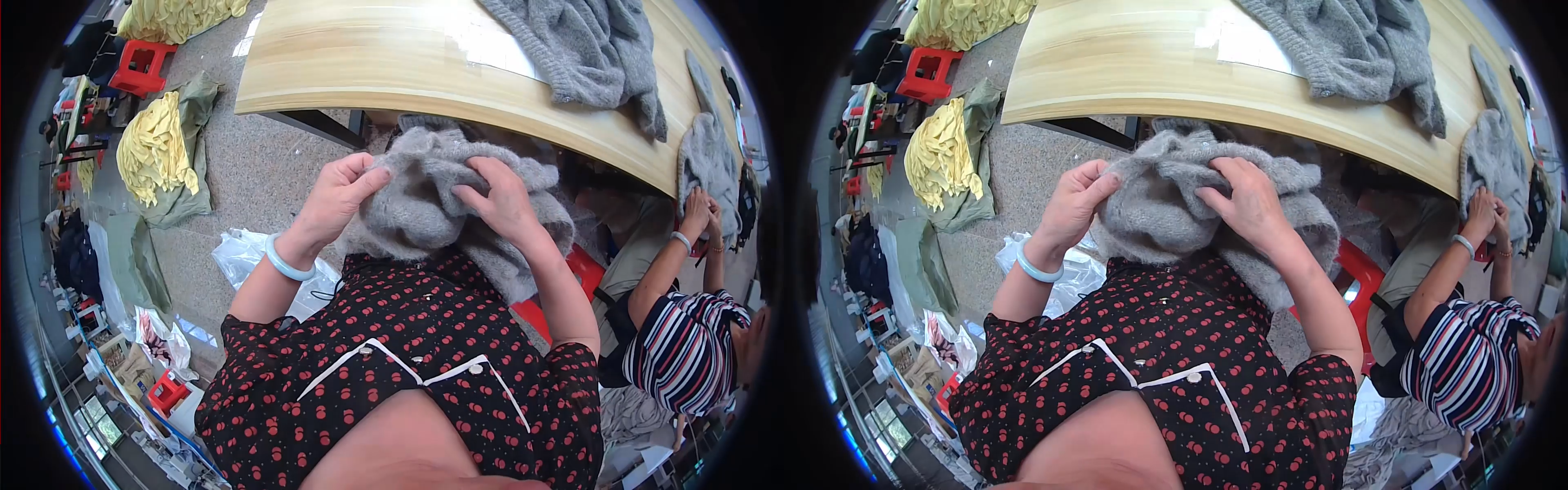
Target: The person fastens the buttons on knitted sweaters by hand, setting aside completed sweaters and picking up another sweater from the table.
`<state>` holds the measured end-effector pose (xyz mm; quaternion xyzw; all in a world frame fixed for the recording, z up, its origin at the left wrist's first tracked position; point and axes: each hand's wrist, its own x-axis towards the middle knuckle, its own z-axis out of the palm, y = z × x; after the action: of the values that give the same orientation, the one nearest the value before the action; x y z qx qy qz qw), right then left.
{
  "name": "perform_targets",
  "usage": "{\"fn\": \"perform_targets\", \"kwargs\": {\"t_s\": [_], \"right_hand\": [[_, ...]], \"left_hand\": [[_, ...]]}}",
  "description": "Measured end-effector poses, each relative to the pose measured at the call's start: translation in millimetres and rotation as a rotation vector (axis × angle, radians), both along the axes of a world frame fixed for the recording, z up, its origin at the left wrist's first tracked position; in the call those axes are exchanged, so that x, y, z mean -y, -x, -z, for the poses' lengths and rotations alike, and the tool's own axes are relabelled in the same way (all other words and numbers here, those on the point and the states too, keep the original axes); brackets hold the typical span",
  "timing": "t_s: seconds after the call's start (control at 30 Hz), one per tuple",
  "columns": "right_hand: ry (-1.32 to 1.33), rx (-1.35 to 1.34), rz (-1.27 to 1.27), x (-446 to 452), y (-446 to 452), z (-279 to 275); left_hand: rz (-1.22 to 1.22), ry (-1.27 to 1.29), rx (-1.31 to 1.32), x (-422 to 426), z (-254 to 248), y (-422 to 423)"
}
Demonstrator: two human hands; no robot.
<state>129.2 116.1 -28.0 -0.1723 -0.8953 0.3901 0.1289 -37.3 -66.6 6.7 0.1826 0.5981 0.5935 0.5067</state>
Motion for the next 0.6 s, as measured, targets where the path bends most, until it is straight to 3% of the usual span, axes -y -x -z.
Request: {"fn": "perform_targets", "kwargs": {"t_s": [0.13,0.23,0.3,0.33,0.4,0.57,0.6], "right_hand": [[0.043,0.069,0.009,-3,2,2],[-0.06,-0.122,0.239,-10,0,-3],[-0.07,-0.185,0.242,-13,-1,-5],[-0.076,-0.246,0.24,-15,-3,-7],[-0.104,-0.236,0.226,-18,-7,-9],[-0.139,-0.213,0.256,-24,-14,-12],[-0.074,-0.125,0.285,-25,-14,-13]], "left_hand": [[0.049,0.028,-0.017,4,-10,2],[0.129,0.138,-0.189,15,8,11],[0.234,0.325,-0.536,16,12,11],[0.237,0.316,-0.536,15,11,9],[0.257,0.33,-0.899,13,9,7],[0.171,0.235,-0.865,8,0,11],[0.15,0.219,-0.735,5,-6,12]]}}
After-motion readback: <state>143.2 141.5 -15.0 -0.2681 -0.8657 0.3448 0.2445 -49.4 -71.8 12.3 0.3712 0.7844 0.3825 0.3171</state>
